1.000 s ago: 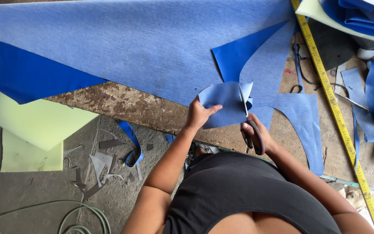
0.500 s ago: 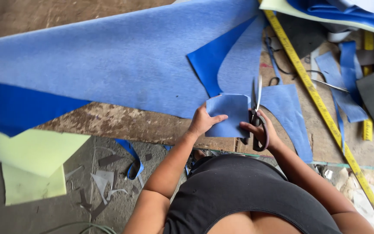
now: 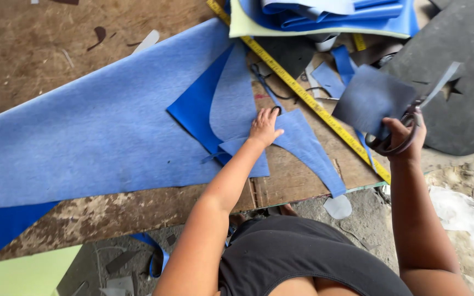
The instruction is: Measuring and marking fabric on a workbench using a ruler and pen after cutting scraps with scissors.
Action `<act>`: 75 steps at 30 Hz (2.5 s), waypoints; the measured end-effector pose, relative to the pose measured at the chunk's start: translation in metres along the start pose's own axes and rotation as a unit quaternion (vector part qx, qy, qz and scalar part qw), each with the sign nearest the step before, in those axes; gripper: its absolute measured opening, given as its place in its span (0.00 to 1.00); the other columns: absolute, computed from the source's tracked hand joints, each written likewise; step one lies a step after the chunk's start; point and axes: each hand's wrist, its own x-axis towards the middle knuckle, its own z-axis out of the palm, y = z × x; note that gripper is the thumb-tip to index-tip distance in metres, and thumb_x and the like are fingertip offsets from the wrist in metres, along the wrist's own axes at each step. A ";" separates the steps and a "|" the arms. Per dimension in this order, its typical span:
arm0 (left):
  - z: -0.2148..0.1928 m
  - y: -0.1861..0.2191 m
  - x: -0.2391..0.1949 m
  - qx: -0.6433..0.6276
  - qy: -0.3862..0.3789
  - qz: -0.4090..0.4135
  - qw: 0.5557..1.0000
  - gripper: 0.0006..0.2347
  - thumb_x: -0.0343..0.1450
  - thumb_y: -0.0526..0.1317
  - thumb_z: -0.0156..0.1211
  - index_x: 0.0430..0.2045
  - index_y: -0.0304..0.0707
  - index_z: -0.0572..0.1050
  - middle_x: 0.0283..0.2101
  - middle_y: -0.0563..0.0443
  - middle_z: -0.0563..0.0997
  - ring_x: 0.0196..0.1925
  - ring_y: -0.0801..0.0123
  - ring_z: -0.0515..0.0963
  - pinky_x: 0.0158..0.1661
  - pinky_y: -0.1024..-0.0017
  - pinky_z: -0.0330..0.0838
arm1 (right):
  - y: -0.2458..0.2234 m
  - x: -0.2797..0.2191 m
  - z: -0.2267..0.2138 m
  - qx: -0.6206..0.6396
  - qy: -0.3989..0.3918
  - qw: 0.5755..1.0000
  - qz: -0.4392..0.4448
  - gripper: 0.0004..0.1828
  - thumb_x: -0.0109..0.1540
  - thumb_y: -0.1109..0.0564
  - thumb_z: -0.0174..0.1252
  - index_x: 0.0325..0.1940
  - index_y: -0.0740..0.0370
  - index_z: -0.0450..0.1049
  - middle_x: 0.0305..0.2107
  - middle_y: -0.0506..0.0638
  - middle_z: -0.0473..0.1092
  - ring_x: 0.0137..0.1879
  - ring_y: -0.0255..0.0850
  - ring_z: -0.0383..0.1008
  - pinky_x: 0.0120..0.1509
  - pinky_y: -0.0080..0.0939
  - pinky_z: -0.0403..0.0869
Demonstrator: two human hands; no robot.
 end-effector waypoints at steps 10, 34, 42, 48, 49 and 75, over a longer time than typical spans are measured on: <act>-0.054 0.071 0.006 0.054 -0.162 -0.168 0.971 0.41 0.67 0.42 0.73 0.73 0.47 0.51 0.52 0.40 0.80 0.52 0.50 0.81 0.48 0.56 0.77 | -0.051 0.140 0.077 0.026 -0.068 0.997 -0.033 0.19 0.55 0.53 0.73 0.39 0.50 0.68 0.30 0.38 0.63 0.36 0.29 0.65 0.38 0.32 0.69; -0.001 -0.079 -0.178 -0.727 0.416 -0.426 0.342 0.20 0.62 0.27 0.75 0.41 0.20 0.68 0.39 0.34 0.72 0.31 0.48 0.84 0.36 0.56 0.86 | 0.021 -0.162 0.171 -0.132 -0.490 0.829 0.236 0.21 0.65 0.44 0.62 0.45 0.66 0.75 0.25 0.69 0.77 0.28 0.52 0.79 0.29 0.50 0.77; -0.027 -0.042 -0.158 -0.751 0.387 -0.379 0.377 0.21 0.60 0.30 0.79 0.35 0.16 0.68 0.34 0.37 0.76 0.31 0.54 0.86 0.37 0.61 0.86 | 0.003 -0.170 0.167 -0.298 -0.622 0.678 0.255 0.30 0.62 0.35 0.59 0.44 0.69 0.73 0.30 0.72 0.78 0.35 0.56 0.79 0.37 0.51 0.78; -0.023 -0.034 -0.152 -0.749 0.408 -0.387 0.351 0.20 0.60 0.29 0.80 0.31 0.15 0.69 0.32 0.33 0.77 0.29 0.48 0.86 0.34 0.62 0.88 | 0.051 -0.175 0.190 -0.171 -0.523 0.772 0.318 0.41 0.64 0.28 0.58 0.55 0.71 0.69 0.33 0.69 0.72 0.42 0.62 0.79 0.37 0.55 0.79; -0.021 -0.034 -0.154 -0.749 0.405 -0.388 0.353 0.20 0.60 0.29 0.80 0.31 0.15 0.69 0.32 0.33 0.77 0.29 0.48 0.86 0.34 0.62 0.88 | 0.062 -0.176 0.196 -0.169 -0.521 0.773 0.320 0.41 0.64 0.28 0.58 0.55 0.71 0.69 0.33 0.69 0.72 0.42 0.62 0.79 0.37 0.55 0.79; -0.037 -0.024 -0.231 -0.726 0.338 -0.411 0.436 0.20 0.59 0.27 0.80 0.32 0.07 0.71 0.29 0.27 0.78 0.24 0.52 0.85 0.35 0.63 0.86 | 0.085 -0.197 0.239 -0.197 -0.417 0.849 0.256 0.37 0.62 0.25 0.60 0.42 0.65 0.78 0.18 0.60 0.73 0.26 0.46 0.79 0.27 0.43 0.78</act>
